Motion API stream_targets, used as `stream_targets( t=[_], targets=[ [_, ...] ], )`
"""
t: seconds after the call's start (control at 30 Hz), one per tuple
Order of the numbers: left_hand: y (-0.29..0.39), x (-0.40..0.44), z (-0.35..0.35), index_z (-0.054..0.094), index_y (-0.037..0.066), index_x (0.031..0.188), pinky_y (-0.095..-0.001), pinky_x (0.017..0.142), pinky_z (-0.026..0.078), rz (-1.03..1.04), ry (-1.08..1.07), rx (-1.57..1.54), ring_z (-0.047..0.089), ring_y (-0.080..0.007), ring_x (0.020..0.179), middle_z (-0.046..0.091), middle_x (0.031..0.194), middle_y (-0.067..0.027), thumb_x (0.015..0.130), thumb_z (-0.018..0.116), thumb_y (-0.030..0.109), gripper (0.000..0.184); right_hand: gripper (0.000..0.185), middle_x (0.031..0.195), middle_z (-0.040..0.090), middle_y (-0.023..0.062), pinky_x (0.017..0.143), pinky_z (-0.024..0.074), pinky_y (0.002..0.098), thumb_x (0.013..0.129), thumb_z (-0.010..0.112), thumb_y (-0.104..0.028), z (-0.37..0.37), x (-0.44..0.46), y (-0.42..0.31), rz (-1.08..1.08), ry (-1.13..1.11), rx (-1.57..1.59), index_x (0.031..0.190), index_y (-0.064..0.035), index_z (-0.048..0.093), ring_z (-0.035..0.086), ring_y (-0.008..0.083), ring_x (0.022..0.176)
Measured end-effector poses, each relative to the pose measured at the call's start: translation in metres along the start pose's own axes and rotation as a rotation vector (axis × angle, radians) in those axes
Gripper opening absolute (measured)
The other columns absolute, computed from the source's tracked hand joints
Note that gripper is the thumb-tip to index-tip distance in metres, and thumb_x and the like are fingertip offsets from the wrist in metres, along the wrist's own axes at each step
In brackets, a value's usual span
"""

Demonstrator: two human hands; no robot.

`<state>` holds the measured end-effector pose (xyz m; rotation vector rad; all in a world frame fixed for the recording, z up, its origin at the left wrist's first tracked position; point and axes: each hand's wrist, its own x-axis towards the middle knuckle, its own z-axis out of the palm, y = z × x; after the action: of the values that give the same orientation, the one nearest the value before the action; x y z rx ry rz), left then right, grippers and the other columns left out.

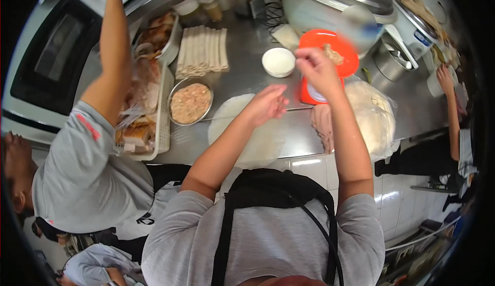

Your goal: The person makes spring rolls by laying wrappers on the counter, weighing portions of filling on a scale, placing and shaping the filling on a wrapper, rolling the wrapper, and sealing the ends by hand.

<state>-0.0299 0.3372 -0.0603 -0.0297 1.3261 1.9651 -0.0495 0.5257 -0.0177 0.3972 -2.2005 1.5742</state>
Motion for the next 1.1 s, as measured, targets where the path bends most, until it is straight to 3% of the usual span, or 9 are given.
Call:
stream_targets(
  t=[0.07, 0.17, 0.27, 0.4, 0.5, 0.7, 0.8, 1.0, 1.1],
  targets=[
    [-0.006, -0.043, -0.031, 0.043, 0.015, 0.120, -0.0264, 0.056, 0.043, -0.022, 0.037, -0.001, 0.055, -0.0145, 0.067, 0.056, 0.085, -0.0022, 0.091, 0.045, 0.033, 0.034, 0.018, 0.087, 0.062, 0.0108, 0.072, 0.0478, 0.0310, 0.075, 0.061, -0.016, 0.051, -0.005, -0.025, 0.044, -0.177, 0.003, 0.089, -0.0042, 0.064, 0.060, 0.0223, 0.078],
    [-0.021, -0.094, -0.083, 0.044, 0.013, 0.120, -0.0254, 0.055, 0.042, 0.008, 0.094, -0.095, 0.055, -0.0149, 0.068, 0.057, 0.086, -0.0032, 0.091, 0.045, 0.031, 0.033, 0.018, 0.085, 0.063, 0.0136, 0.074, 0.0471, 0.0382, 0.071, 0.060, -0.019, 0.138, -0.011, -0.015, -0.093, -0.428, -0.089, 0.084, -0.0078, 0.066, 0.059, 0.0299, 0.084],
    [-0.032, -0.131, -0.118, 0.046, 0.012, 0.118, -0.0253, 0.056, 0.044, 0.038, 0.179, -0.105, 0.057, -0.0160, 0.068, 0.058, 0.088, -0.0046, 0.092, 0.044, 0.031, 0.032, 0.022, 0.084, 0.063, 0.0172, 0.070, 0.0493, 0.0422, 0.068, 0.053, -0.015, 0.213, -0.018, -0.025, -0.076, -0.577, -0.321, 0.082, -0.0061, 0.067, 0.060, 0.0343, 0.078],
    [-0.043, -0.155, -0.156, 0.048, 0.011, 0.114, -0.0264, 0.056, 0.047, 0.041, 0.214, -0.187, 0.058, -0.0176, 0.067, 0.060, 0.086, -0.0056, 0.092, 0.044, 0.030, 0.030, 0.022, 0.091, 0.064, 0.0178, 0.068, 0.0511, 0.0407, 0.073, 0.053, -0.013, 0.261, -0.019, -0.046, 0.044, -0.728, -0.599, 0.085, -0.0028, 0.068, 0.064, 0.0288, 0.084],
    [-0.047, -0.155, -0.177, 0.048, 0.010, 0.114, -0.0269, 0.056, 0.048, 0.021, 0.221, -0.280, 0.059, -0.0179, 0.068, 0.061, 0.084, -0.0055, 0.091, 0.044, 0.030, 0.030, 0.022, 0.092, 0.065, 0.0162, 0.067, 0.0507, 0.0399, 0.074, 0.052, -0.011, 0.290, -0.022, -0.042, 0.125, -0.596, -0.705, 0.088, -0.0028, 0.068, 0.064, 0.0262, 0.083],
    [-0.040, -0.150, -0.192, 0.046, 0.010, 0.116, -0.0270, 0.055, 0.046, 0.012, 0.235, -0.274, 0.058, -0.0171, 0.068, 0.060, 0.085, -0.0048, 0.091, 0.044, 0.032, 0.033, 0.023, 0.092, 0.065, 0.0164, 0.068, 0.0507, 0.0403, 0.075, 0.052, -0.012, 0.291, -0.015, -0.041, 0.036, -0.695, -0.689, 0.089, -0.0009, 0.067, 0.064, 0.0279, 0.082],
    [-0.036, -0.149, -0.192, 0.047, 0.010, 0.116, -0.0279, 0.055, 0.046, -0.006, 0.260, -0.267, 0.058, -0.0175, 0.068, 0.060, 0.084, -0.0051, 0.091, 0.042, 0.033, 0.033, 0.023, 0.089, 0.065, 0.0161, 0.069, 0.0509, 0.0402, 0.076, 0.051, -0.012, 0.278, -0.012, -0.044, 0.117, -0.633, -0.592, 0.088, -0.0005, 0.067, 0.065, 0.0274, 0.082],
    [-0.036, -0.144, -0.196, 0.049, 0.010, 0.114, -0.0288, 0.056, 0.046, -0.013, 0.289, -0.243, 0.057, -0.0183, 0.068, 0.060, 0.084, -0.0052, 0.092, 0.041, 0.033, 0.033, 0.016, 0.078, 0.065, 0.0153, 0.067, 0.0501, 0.0362, 0.073, 0.055, -0.012, 0.264, 0.001, -0.024, 0.203, -0.466, -0.291, 0.081, -0.0053, 0.067, 0.064, 0.0258, 0.076],
    [-0.039, -0.142, -0.200, 0.053, 0.010, 0.109, -0.0301, 0.057, 0.047, 0.001, 0.313, -0.245, 0.058, -0.0194, 0.067, 0.062, 0.083, -0.0045, 0.089, 0.045, 0.035, 0.033, 0.015, 0.076, 0.064, 0.0155, 0.065, 0.0489, 0.0360, 0.073, 0.059, -0.018, 0.226, 0.010, -0.018, 0.192, -0.308, 0.144, 0.078, -0.0055, 0.066, 0.063, 0.0278, 0.072]
  ],
)
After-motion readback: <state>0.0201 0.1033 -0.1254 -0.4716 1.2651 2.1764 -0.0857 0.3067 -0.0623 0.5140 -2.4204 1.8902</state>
